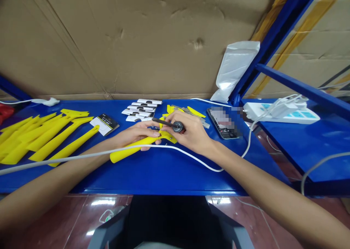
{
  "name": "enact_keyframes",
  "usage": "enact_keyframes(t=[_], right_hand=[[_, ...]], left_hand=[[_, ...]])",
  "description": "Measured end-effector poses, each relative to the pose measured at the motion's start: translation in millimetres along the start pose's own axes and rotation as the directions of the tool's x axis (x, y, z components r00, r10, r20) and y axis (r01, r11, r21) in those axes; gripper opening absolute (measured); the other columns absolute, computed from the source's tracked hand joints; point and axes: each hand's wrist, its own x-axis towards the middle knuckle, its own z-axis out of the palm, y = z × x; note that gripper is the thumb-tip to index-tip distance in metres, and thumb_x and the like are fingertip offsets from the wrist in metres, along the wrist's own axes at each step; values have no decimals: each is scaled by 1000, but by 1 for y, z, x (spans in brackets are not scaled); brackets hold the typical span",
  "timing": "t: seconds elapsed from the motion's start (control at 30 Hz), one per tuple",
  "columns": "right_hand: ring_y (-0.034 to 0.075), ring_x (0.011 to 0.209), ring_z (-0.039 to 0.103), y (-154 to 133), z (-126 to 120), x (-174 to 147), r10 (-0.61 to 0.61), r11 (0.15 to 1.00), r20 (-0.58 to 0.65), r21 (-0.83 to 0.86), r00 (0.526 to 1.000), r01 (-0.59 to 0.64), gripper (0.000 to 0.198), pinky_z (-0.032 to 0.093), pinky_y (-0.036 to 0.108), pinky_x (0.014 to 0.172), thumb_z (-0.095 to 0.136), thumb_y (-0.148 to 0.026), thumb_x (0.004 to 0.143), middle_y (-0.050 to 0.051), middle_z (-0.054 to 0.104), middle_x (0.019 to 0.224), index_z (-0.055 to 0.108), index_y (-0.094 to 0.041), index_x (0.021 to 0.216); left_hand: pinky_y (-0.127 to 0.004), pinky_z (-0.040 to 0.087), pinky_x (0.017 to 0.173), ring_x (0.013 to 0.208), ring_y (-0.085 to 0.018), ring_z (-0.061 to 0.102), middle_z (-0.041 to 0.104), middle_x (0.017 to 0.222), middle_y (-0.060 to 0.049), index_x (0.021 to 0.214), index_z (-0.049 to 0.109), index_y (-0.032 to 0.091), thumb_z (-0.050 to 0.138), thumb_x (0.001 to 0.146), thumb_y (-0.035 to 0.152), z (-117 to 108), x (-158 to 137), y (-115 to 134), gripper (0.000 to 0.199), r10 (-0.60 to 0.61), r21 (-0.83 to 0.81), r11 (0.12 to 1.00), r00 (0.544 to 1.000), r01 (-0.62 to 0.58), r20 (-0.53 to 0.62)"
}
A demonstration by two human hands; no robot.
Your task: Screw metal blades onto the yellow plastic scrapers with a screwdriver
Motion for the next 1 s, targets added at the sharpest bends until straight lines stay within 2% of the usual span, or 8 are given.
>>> enact_keyframes(t=[0.1,0.27,0.37,0.53,0.67,0.77,0.87,1.0], right_hand=[[23,84,73,0,1,-1,47,999,-3,18,999,-46,50,58,46,91,79,-55,99,7,81,97,47,-27,72],[23,86,71,3,3,0,123,988,7,94,992,-123,52,56,42,86,82,-57,96,6,78,96,49,-25,72],[23,90,69,7,4,2,204,969,0,145,979,-202,55,55,41,88,87,-61,90,6,75,98,50,-25,72],[21,86,64,12,5,6,378,902,54,202,924,-381,66,54,39,80,98,-67,70,7,74,100,48,-24,70],[15,72,57,12,6,4,483,816,123,294,867,-497,70,51,34,66,101,-63,65,7,75,99,42,-24,68],[10,64,49,12,6,3,498,788,144,335,855,-516,70,47,32,60,102,-59,64,7,75,101,42,-23,70],[11,67,52,13,5,3,468,790,147,372,871,-487,69,48,32,60,102,-58,65,7,73,104,43,-23,70],[11,67,54,13,2,5,438,790,179,392,881,-472,68,49,32,60,99,-61,69,6,72,104,43,-23,71]], left_hand=[[-20,50,46,60,-14,70,79,85,-7,116,71,17,91,86,25,-1,0,0,37,-5,1,1000,1000,5,12],[-20,48,44,52,-13,66,79,83,-7,115,71,17,91,85,24,-2,1,-1,37,-1,-4,1000,1000,1,15],[-20,49,45,54,-13,67,80,83,-8,115,72,17,91,85,24,-3,1,-2,36,4,10,1000,1000,-4,8],[-20,49,44,50,-12,65,79,82,-6,108,71,18,94,83,27,-3,0,-1,35,12,39,999,1000,-12,7],[-20,52,46,52,-12,67,81,85,-6,109,71,19,96,82,27,-3,-3,-1,38,0,45,999,1000,-1,6],[-21,52,45,50,-12,67,80,84,-5,109,72,19,95,82,27,-2,-3,0,36,5,52,999,1000,-5,8],[-20,50,43,46,-11,65,78,80,-3,106,72,18,95,82,26,-1,-3,2,34,12,54,998,1000,-12,5],[-20,50,43,47,-12,67,80,81,-5,107,72,18,92,85,26,1,-4,3,32,26,43,999,999,-27,24]])
